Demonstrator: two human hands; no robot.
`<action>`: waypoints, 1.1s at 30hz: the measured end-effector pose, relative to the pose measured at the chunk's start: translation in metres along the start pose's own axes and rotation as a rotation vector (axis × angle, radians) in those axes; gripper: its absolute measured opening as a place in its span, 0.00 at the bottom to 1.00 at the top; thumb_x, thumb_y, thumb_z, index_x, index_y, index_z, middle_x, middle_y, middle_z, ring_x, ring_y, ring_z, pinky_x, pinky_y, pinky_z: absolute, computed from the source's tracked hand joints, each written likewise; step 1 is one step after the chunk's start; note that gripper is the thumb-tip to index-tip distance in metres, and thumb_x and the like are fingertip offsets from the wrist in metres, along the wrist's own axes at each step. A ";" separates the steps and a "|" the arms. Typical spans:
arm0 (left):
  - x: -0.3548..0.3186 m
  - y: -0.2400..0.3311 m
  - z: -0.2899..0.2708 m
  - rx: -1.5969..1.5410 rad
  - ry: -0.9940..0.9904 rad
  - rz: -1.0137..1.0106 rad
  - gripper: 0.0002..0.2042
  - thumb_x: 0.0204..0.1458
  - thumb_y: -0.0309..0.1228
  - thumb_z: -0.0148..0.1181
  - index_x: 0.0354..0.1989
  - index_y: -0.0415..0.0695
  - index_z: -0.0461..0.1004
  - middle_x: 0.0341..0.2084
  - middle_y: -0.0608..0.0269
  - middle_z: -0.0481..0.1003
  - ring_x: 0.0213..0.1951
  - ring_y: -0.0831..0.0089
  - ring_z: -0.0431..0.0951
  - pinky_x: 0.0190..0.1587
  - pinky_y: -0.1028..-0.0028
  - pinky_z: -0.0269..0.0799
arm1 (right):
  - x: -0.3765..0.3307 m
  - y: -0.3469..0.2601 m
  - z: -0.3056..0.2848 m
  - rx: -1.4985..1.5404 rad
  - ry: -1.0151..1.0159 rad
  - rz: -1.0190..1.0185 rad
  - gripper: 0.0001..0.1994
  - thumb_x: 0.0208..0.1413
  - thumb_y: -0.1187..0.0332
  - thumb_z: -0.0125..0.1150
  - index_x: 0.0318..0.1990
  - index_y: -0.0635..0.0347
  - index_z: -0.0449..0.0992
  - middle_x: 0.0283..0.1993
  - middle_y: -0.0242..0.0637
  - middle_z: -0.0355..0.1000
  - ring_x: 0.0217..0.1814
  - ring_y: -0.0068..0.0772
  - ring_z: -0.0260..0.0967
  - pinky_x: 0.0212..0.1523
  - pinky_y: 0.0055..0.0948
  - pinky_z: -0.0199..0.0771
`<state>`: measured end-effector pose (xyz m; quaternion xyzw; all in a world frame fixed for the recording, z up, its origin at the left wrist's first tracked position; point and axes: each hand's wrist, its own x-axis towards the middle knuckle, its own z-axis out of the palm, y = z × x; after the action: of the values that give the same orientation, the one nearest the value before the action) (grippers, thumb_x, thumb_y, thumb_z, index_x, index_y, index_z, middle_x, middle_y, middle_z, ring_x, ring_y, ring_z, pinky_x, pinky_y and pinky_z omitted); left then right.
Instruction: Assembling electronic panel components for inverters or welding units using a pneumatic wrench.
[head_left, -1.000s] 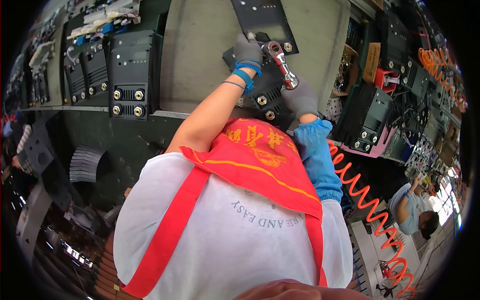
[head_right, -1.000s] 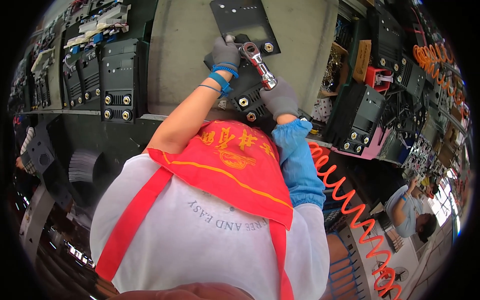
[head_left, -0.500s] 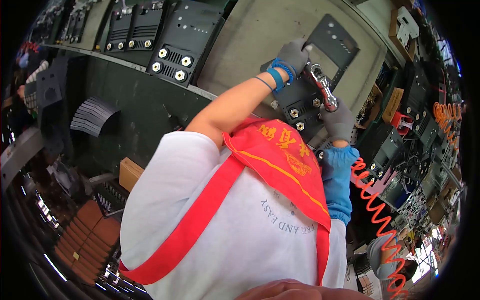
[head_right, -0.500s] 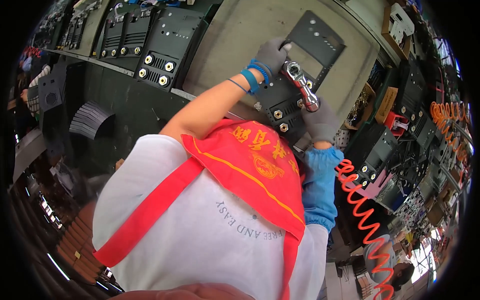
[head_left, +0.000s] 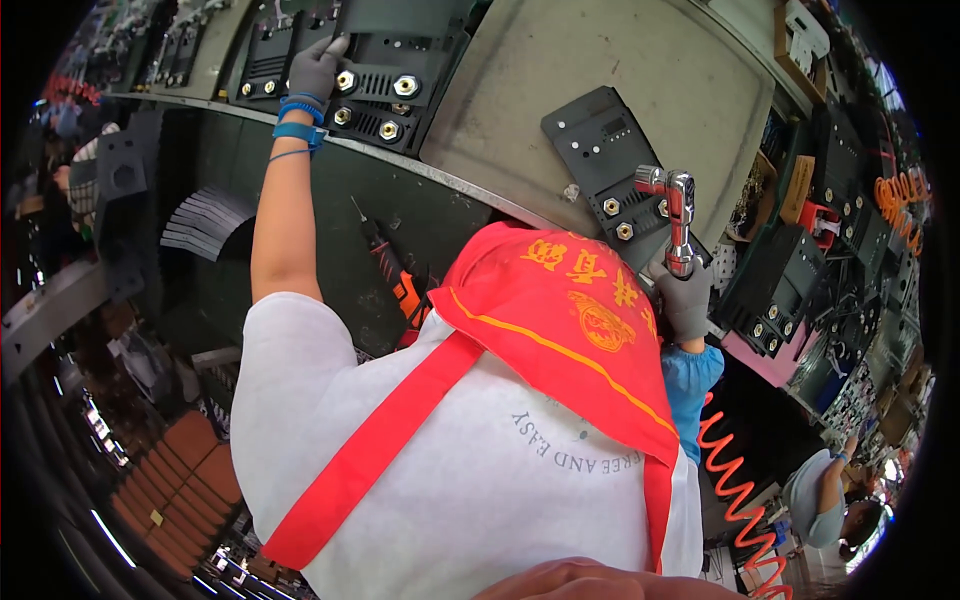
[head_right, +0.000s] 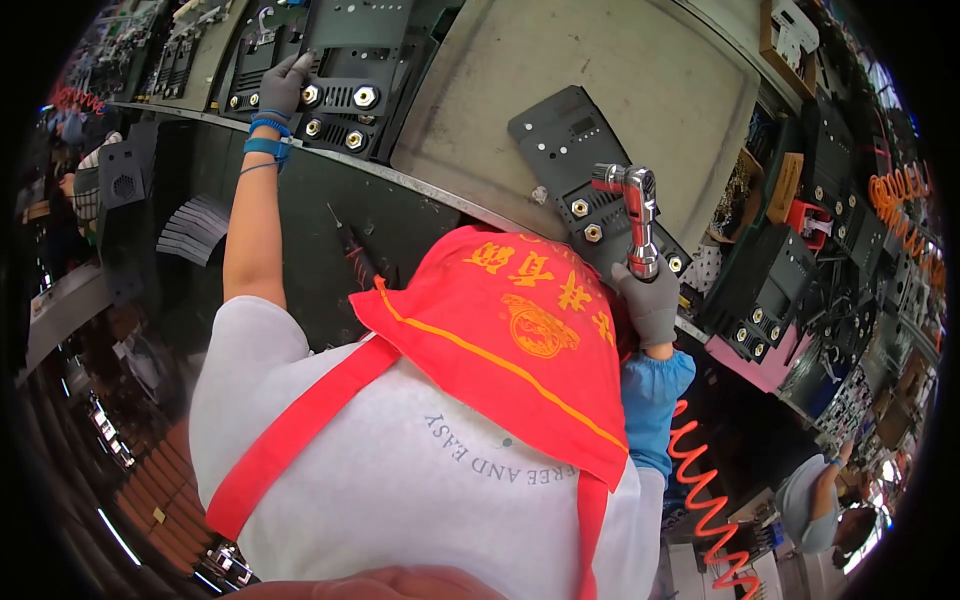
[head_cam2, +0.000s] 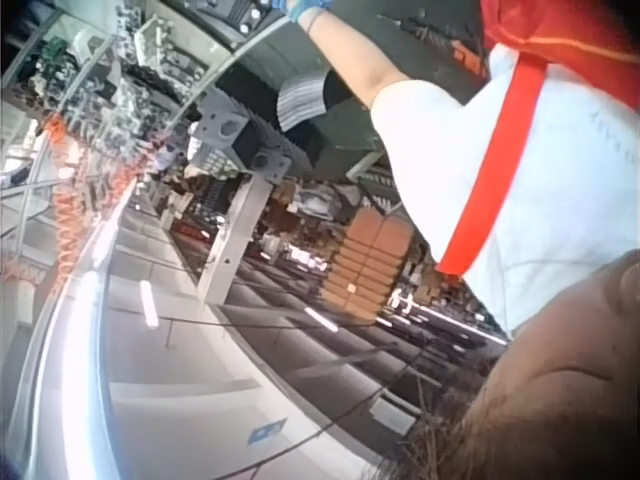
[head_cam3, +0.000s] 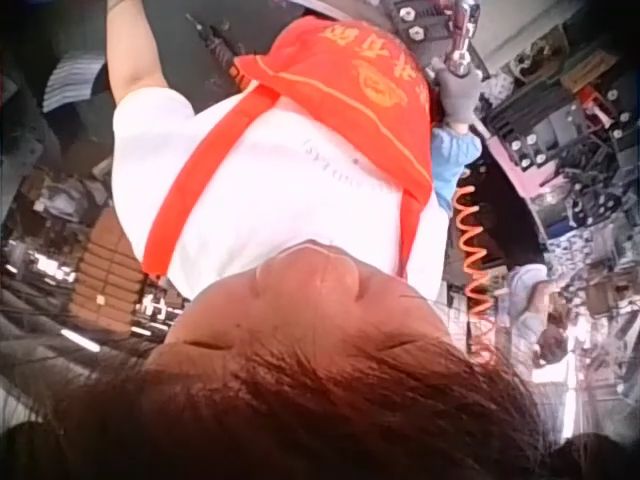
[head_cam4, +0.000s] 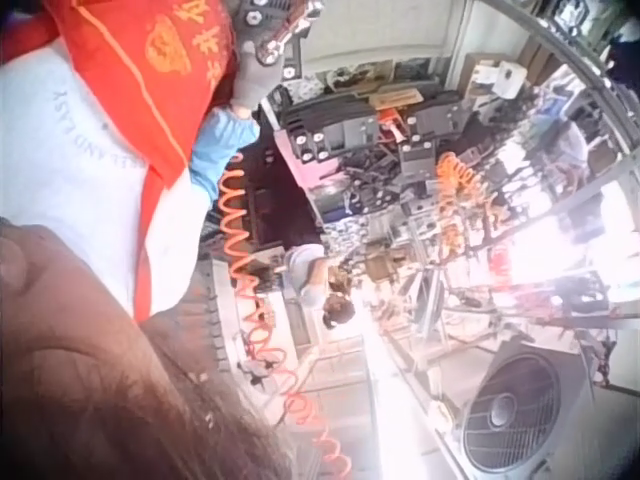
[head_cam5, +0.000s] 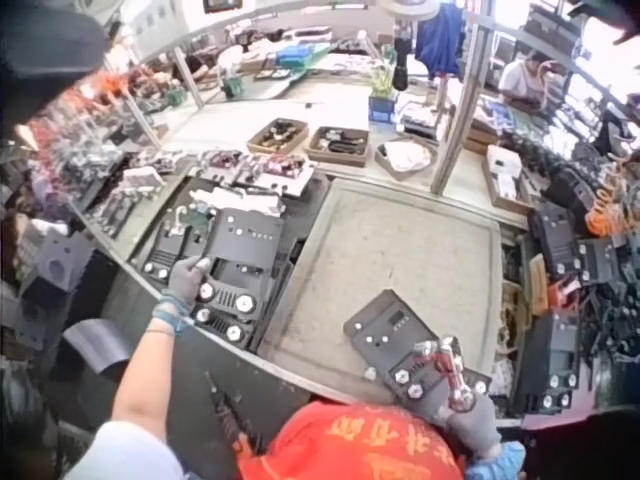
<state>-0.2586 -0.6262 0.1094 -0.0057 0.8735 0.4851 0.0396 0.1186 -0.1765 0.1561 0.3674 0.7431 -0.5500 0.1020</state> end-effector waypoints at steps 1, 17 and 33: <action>0.006 -0.015 -0.004 0.022 -0.030 -0.054 0.20 0.52 0.45 0.59 0.42 0.40 0.78 0.23 0.63 0.78 0.27 0.76 0.75 0.33 0.74 0.70 | -0.002 0.005 0.002 0.003 0.007 0.002 0.11 0.44 0.69 0.64 0.34 0.63 0.72 0.22 0.27 0.68 0.21 0.17 0.63 0.24 0.21 0.63; -0.138 0.063 0.180 0.437 -0.257 0.397 0.16 0.55 0.44 0.52 0.35 0.43 0.73 0.32 0.47 0.75 0.34 0.47 0.75 0.36 0.61 0.71 | 0.004 0.057 -0.017 -0.427 0.252 0.159 0.20 0.41 0.54 0.62 0.37 0.60 0.75 0.31 0.46 0.75 0.35 0.49 0.72 0.38 0.38 0.70; -0.199 0.062 0.326 0.166 -0.428 -0.130 0.22 0.59 0.47 0.42 0.45 0.37 0.67 0.40 0.35 0.72 0.44 0.37 0.70 0.45 0.53 0.67 | 0.010 0.058 0.008 -0.613 0.271 0.214 0.18 0.44 0.51 0.59 0.40 0.51 0.73 0.36 0.45 0.75 0.42 0.51 0.72 0.41 0.44 0.71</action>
<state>-0.0422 -0.3229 0.0055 0.0444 0.8799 0.3984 0.2551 0.1478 -0.1721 0.1048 0.4651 0.8378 -0.2335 0.1652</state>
